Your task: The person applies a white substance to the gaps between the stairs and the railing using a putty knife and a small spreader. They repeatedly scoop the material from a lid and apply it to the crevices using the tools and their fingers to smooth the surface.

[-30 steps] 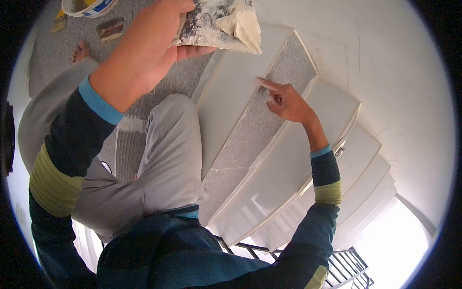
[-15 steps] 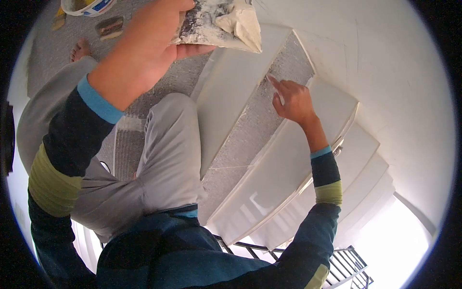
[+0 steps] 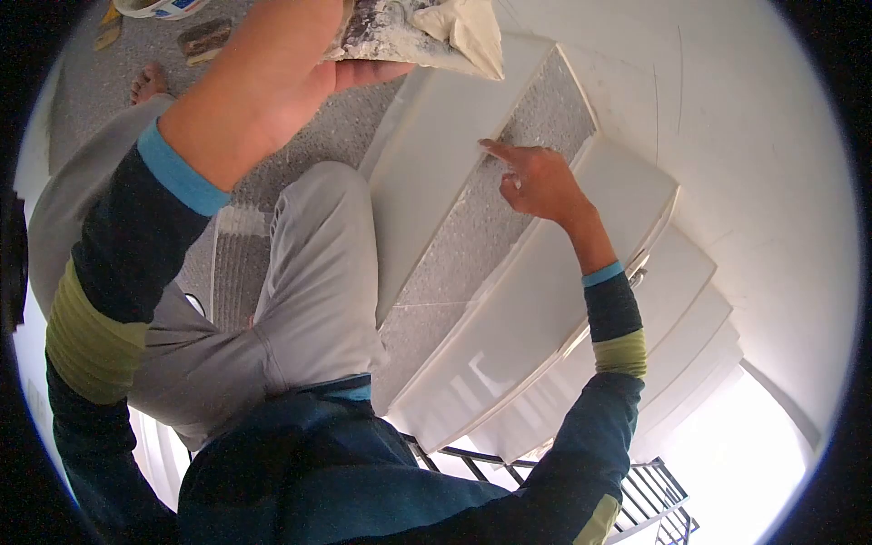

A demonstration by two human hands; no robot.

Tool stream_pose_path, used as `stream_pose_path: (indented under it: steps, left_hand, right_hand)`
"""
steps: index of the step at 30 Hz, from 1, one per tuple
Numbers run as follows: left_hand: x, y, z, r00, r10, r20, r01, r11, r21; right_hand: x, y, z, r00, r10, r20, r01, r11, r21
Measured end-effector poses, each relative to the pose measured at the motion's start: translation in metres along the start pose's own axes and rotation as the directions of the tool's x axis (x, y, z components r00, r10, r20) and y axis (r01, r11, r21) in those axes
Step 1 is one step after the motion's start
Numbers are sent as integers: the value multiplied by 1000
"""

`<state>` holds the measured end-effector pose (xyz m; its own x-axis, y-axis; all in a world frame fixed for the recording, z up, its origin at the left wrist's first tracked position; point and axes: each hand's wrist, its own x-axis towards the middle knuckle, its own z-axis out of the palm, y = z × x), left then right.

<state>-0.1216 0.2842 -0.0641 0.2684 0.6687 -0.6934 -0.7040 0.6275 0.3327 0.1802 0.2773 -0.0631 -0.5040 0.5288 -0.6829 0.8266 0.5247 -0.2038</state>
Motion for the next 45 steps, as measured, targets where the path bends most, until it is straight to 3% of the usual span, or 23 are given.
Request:
stream_pose_path:
  steps: [2,4,5,7,8,10,16,17,18,19,21,25,27,32,33,34,35,36,37,41,42,43,45]
  left_hand:
    - [-1,-5,-3,1000,0,-14,0,1000,11]
    - [-6,-11,-11,971,196,140,-194,981,-32]
    - [-3,-11,-10,971,197,139,-194,980,-34]
    - [-3,1,-1,1000,-6,26,6,1000,5]
    - [-3,-3,-5,1000,-5,26,5,1000,4]
    - [-6,-9,-13,972,156,177,-154,988,-21]
    - [-5,0,0,1000,4,5,-4,1000,-1]
    - [-3,-6,-4,1000,4,2,-4,1000,-2]
    - [0,-14,-12,987,117,107,-114,993,-30]
    - [1,-16,-16,951,231,205,-221,973,-68]
    - [2,-17,-17,954,234,188,-228,972,-49]
    - [1,-13,-15,965,185,185,-179,983,-49]
    - [2,-12,-16,964,170,205,-159,985,-67]
    - [9,-13,-30,948,111,300,-39,971,-236]
    - [12,-16,-36,847,369,383,-449,882,144]
    - [16,-20,-41,662,508,551,-747,501,436]
    - [21,-23,-45,665,508,547,-745,504,437]
    - [23,-25,-47,517,606,605,-823,157,546]
    - [25,-27,-48,351,638,686,-778,-209,592]
    - [19,-28,-44,348,599,722,-736,-302,606]
    - [11,-26,-36,640,600,480,-766,455,454]
    - [6,-25,-31,874,334,352,-360,933,8]
    - [4,-21,-25,897,309,314,-335,942,30]
  right_hand:
    - [-6,-9,4,999,20,42,-22,999,31]
    - [-12,-19,8,996,37,84,-42,997,60]
    - [-16,-24,11,992,28,123,-42,993,115]
    - [-23,-24,19,987,15,162,-42,985,168]
    - [-27,-21,24,984,15,178,-58,968,243]
    - [-25,-25,23,980,14,196,-77,945,318]
    - [-19,-17,31,994,106,41,-113,950,290]
    - [-23,-14,37,998,56,4,-56,998,37]
    - [-25,-11,40,1000,-5,-20,1,975,-221]
    - [-29,-6,40,1000,-13,-18,8,975,-222]
    - [-38,-1,33,983,-183,-14,166,915,-367]
    - [-29,-7,12,987,-128,-103,97,961,-259]
    - [-10,-20,-1,990,30,-136,-35,999,-37]
    - [10,-8,-7,1000,24,-18,-28,976,-218]
    - [12,-8,-7,999,41,21,-35,969,-243]
    - [12,-9,-6,999,38,27,-30,970,-242]
    - [9,-11,-4,1000,11,25,-6,979,-203]
    - [6,-14,-3,1000,-14,19,17,986,-165]
    - [0,-19,1,1000,-12,20,15,986,-164]
    - [-22,-43,19,988,25,155,-22,999,-24]
    - [-28,-49,22,977,-35,209,10,993,119]
    - [-31,-55,23,963,-101,249,34,965,259]
    - [-37,-75,4,974,-53,221,-31,933,359]
